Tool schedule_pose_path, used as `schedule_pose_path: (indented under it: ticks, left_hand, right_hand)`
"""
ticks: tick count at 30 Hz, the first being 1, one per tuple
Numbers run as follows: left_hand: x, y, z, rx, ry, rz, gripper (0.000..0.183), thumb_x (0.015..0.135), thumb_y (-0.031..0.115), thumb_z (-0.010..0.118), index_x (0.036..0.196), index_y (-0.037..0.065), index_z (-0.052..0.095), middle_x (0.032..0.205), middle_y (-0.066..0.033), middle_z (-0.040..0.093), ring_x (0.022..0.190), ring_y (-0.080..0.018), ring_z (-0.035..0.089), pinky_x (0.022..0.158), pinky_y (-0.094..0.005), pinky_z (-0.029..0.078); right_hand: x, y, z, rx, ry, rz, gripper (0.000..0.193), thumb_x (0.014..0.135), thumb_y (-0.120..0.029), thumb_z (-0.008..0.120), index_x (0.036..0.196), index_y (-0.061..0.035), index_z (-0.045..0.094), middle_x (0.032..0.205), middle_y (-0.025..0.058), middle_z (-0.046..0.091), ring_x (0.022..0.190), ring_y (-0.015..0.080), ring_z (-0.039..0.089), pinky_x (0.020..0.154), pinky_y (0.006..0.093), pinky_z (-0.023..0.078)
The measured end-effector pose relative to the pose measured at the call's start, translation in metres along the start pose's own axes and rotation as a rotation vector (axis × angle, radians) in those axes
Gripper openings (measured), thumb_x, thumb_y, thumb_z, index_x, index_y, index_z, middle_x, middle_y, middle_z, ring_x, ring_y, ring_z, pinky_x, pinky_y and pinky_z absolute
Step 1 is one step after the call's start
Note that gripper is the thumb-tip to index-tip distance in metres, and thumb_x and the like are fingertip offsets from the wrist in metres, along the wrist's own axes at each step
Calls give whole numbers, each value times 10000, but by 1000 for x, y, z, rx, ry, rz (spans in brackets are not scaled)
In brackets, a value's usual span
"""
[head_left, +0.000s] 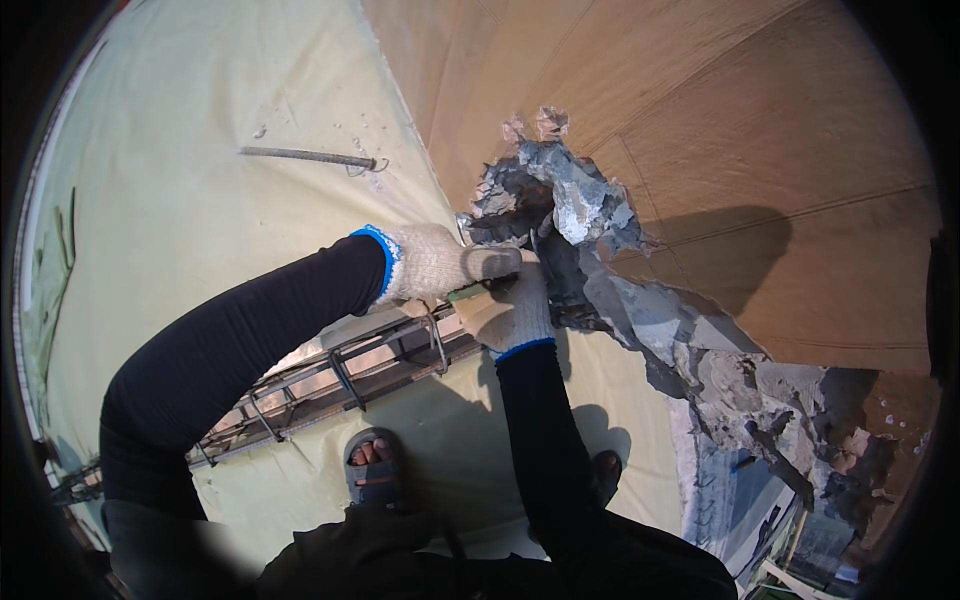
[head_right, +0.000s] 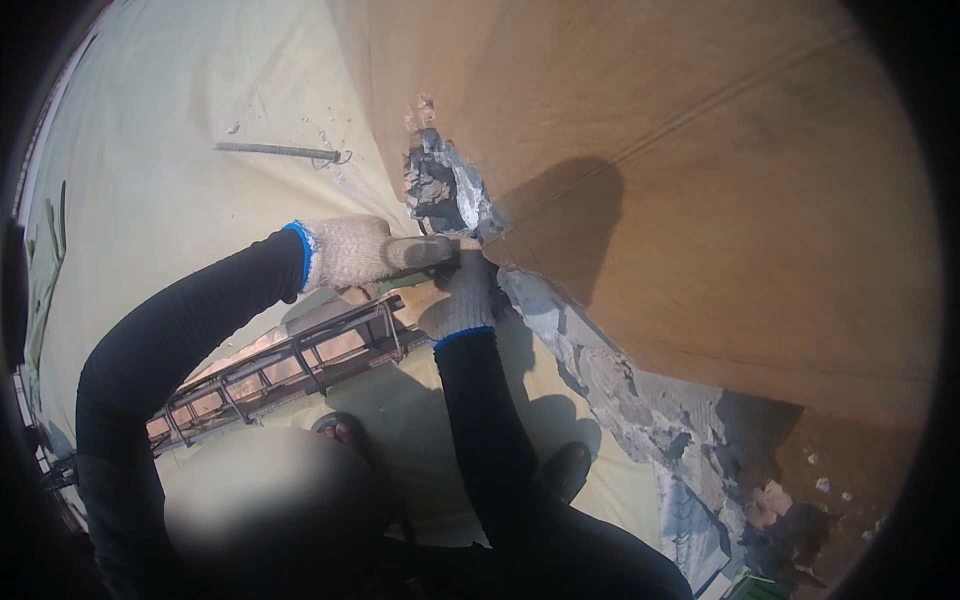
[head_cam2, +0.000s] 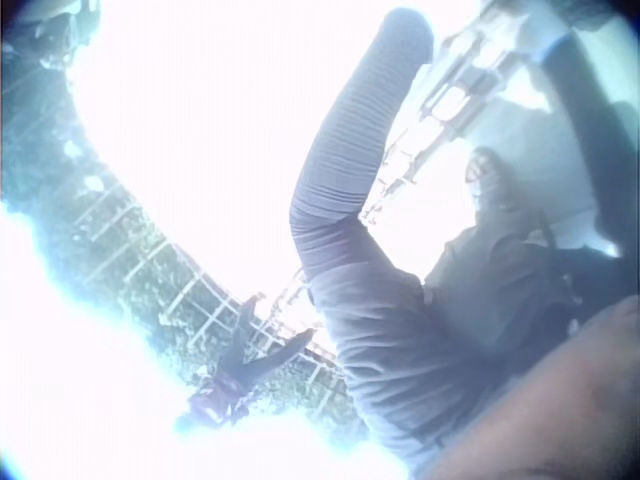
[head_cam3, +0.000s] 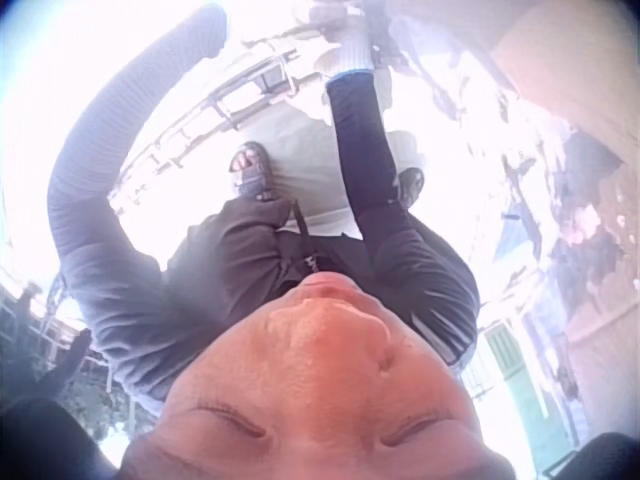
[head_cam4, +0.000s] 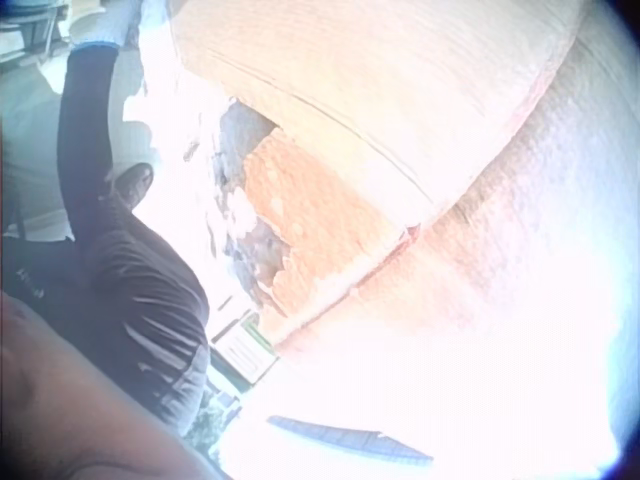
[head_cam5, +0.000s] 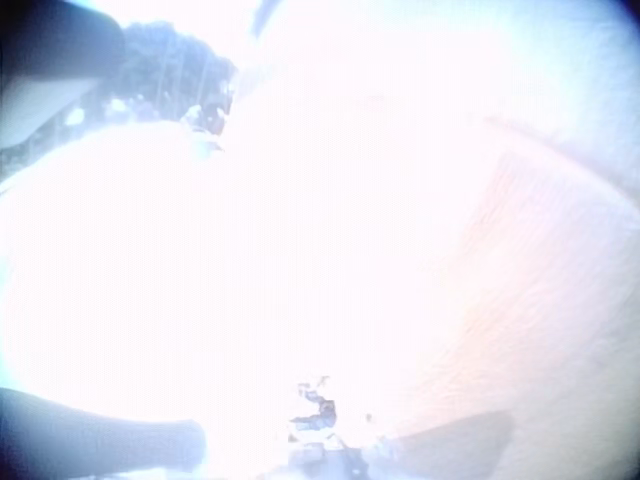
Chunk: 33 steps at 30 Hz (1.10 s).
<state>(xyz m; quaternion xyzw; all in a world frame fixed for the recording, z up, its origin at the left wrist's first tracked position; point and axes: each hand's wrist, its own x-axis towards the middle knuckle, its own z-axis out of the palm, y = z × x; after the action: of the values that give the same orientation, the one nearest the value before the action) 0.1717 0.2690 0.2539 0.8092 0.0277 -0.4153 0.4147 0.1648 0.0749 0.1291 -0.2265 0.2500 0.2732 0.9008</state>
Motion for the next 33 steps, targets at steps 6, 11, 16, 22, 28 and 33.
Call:
schedule_pose_path:
  ticks: [6,11,16,22,28,33]
  left_hand:
    - [55,-55,41,-845,-567,-9,436,1071,605,663,1045,172,696,818,38,593,683,-62,547,536,-249,406]
    - [-2,-9,92,-687,-54,13,440,1017,463,719,1242,88,762,877,-68,688,725,-153,668,606,-333,515]
    - [0,4,147,-614,176,30,515,1022,480,692,1287,42,750,1062,-112,744,945,-189,723,794,-336,571]
    - [13,36,123,-544,391,7,563,930,416,782,1337,32,722,1259,-163,791,1190,-254,759,1018,-346,586]
    - [-6,-1,91,-150,383,157,647,913,562,689,1279,34,766,1149,-268,806,1108,-426,784,979,-465,624]
    - [-16,29,66,-70,381,270,444,981,432,622,1143,67,816,1091,-222,815,1059,-403,791,915,-481,632]
  right_hand:
    - [-9,30,-7,-83,138,-136,243,1034,-380,653,1095,-147,680,1082,47,696,1161,231,663,1015,474,545]
    - [-48,28,-11,-107,53,-130,269,1014,-380,694,1127,-143,641,968,10,638,966,231,682,1024,477,549]
    - [-45,16,-45,32,-132,-97,341,1045,-402,667,1192,-95,661,1054,42,687,988,240,704,1023,456,576]
    - [-59,19,-31,-44,-11,-192,394,1066,-400,651,1262,-59,670,1117,62,720,1061,238,719,1036,454,581]
    - [-49,29,-20,-111,-43,-178,426,1103,-396,626,1338,-47,693,1275,91,740,1206,237,716,1060,414,585]
    - [-48,7,-17,-84,-164,-122,432,1115,-382,605,1372,-43,680,1338,102,727,1263,259,704,1076,425,585]
